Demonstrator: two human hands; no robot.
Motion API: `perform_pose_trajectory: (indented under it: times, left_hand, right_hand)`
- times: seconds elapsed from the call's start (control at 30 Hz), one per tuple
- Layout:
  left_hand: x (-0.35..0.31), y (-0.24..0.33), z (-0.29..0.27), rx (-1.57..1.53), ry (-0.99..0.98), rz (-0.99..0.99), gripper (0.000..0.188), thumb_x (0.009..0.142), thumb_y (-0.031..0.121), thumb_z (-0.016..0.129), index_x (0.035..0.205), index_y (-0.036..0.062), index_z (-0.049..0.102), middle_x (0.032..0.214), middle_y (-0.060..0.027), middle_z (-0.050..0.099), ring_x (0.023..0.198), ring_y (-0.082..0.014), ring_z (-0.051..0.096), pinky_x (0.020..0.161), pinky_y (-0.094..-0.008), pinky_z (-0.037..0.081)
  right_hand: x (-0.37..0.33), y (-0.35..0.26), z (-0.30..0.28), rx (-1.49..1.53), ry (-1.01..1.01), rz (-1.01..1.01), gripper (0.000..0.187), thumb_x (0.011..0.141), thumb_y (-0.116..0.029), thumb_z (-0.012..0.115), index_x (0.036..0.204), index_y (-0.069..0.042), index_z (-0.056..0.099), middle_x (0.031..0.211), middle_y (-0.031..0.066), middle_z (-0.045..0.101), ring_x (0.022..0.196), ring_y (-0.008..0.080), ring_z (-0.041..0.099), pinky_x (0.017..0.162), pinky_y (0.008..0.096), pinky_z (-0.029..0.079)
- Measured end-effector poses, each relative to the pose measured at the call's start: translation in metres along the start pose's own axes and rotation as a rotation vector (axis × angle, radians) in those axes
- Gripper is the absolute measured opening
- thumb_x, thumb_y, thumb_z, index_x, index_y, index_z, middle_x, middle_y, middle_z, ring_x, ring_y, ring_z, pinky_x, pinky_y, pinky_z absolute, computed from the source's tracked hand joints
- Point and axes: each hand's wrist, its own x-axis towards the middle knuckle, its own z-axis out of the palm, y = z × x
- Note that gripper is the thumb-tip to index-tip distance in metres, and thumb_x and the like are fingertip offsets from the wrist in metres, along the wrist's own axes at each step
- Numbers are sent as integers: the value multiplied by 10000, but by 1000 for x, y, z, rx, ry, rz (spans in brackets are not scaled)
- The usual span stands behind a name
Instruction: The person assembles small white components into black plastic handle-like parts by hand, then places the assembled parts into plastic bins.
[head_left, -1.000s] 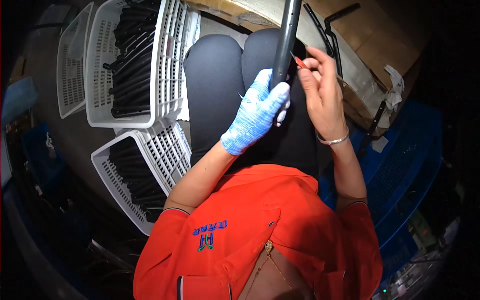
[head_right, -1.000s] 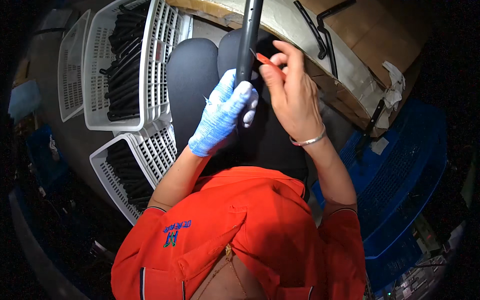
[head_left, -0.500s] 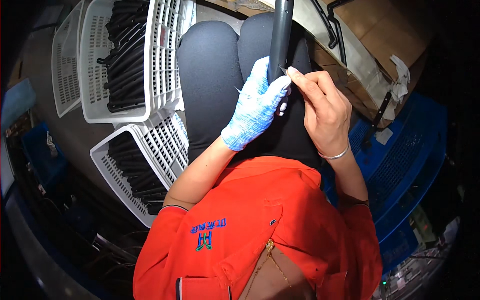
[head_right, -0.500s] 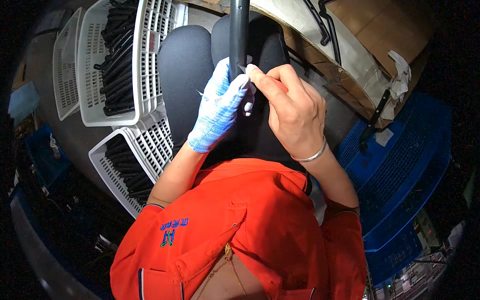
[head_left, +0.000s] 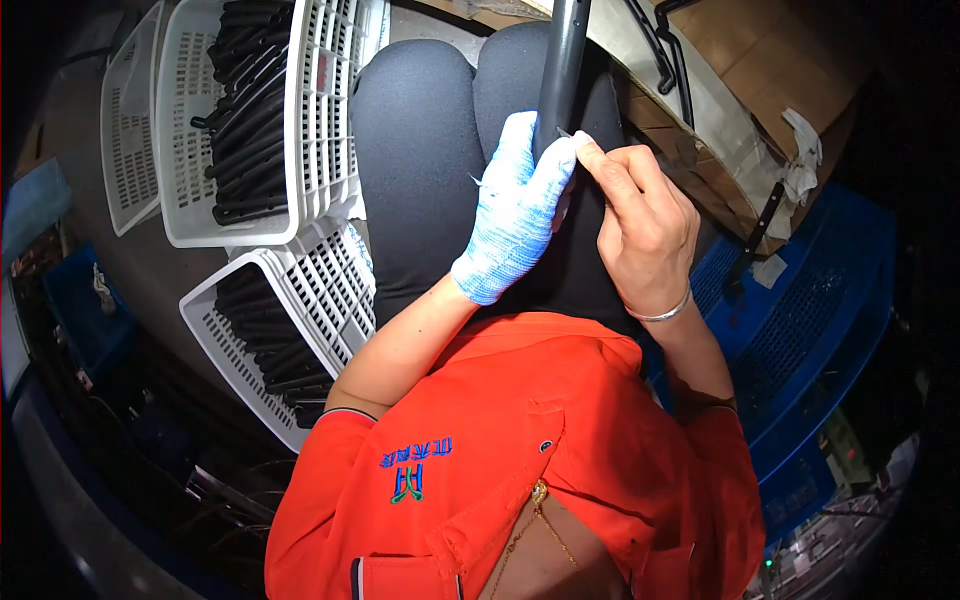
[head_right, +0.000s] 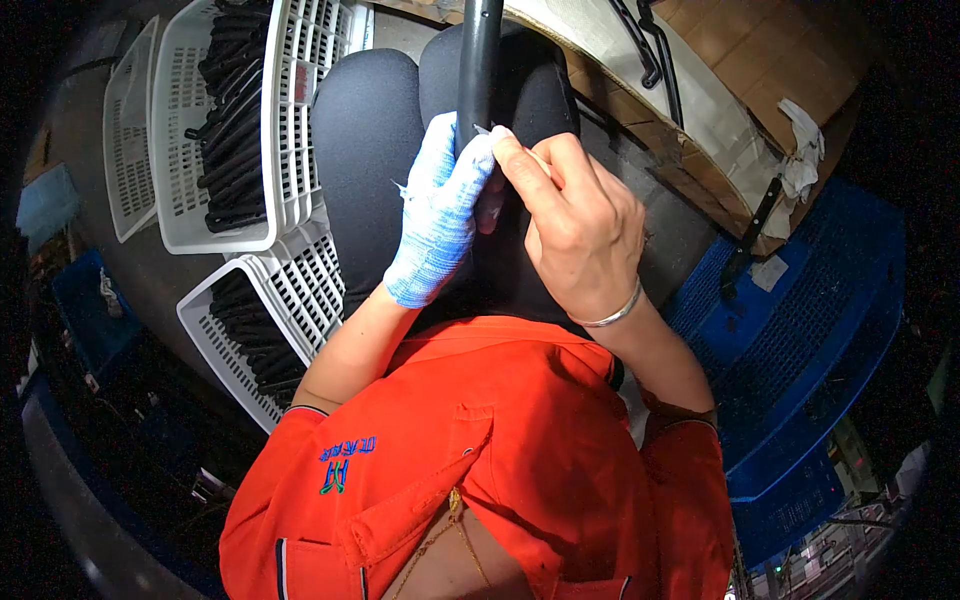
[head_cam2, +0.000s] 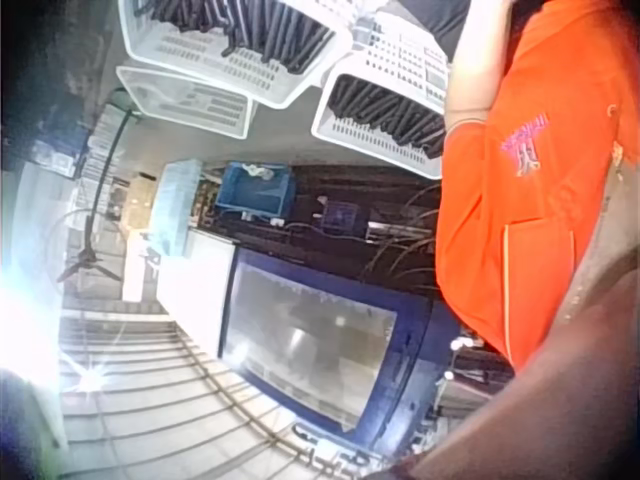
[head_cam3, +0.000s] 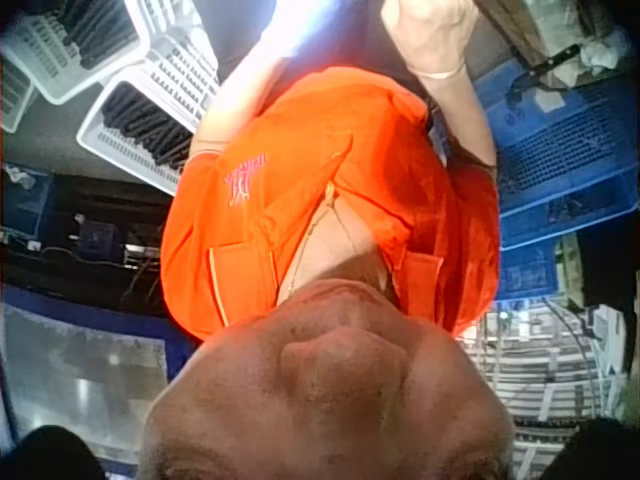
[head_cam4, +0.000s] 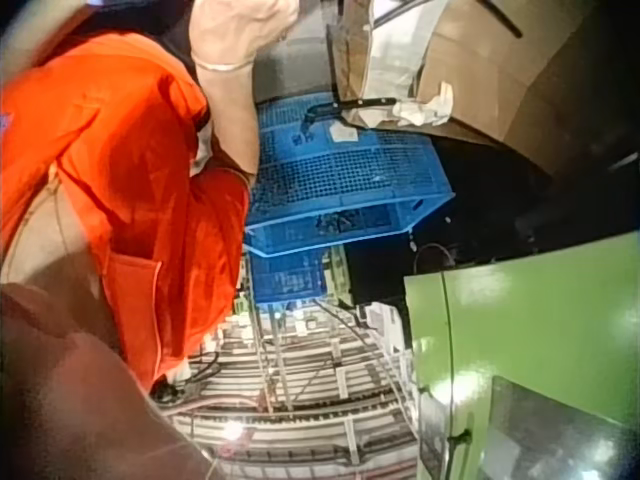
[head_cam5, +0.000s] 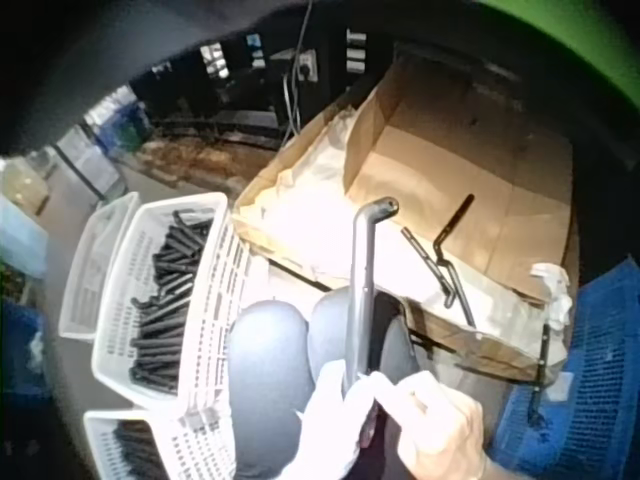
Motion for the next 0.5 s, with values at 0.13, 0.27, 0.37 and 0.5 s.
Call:
perform_pose_trajectory:
  times: [0.13, 0.27, 0.37, 0.5]
  left_hand:
    - [-1, 2, 0, -5, 2, 15, 186, 929, 201, 530, 1015, 60, 446, 651, -8, 481, 431, -51, 417, 392, -198, 330]
    - [-3, -1, -1, -103, -31, -17, 204, 933, 190, 517, 1057, 53, 432, 669, -19, 491, 456, -59, 436, 407, -201, 348]
    - [-3, -3, 0, -99, -57, -8, 239, 929, 179, 516, 1109, 52, 425, 704, -28, 504, 485, -74, 454, 430, -203, 366]
    - [-5, -2, 0, -29, -64, -13, 310, 888, 147, 557, 1141, 48, 408, 696, -34, 518, 535, -91, 505, 493, -236, 434]
  right_hand:
    - [0, 2, 2, 16, 11, -2, 343, 694, 123, 606, 1001, -23, 651, 771, 97, 541, 633, 240, 574, 555, 315, 448]
    - [1, 7, 5, 185, 17, 56, 294, 777, 106, 569, 1040, -12, 626, 791, 93, 567, 685, 187, 591, 586, 285, 453]
    - [-4, 11, 7, 652, 79, 345, 219, 906, 3, 508, 1119, 13, 552, 863, 34, 570, 767, 87, 555, 667, 214, 440]
    - [2, 20, 14, 910, 41, 500, 256, 905, -20, 529, 1155, 30, 502, 898, 26, 549, 828, 71, 529, 764, 187, 425]
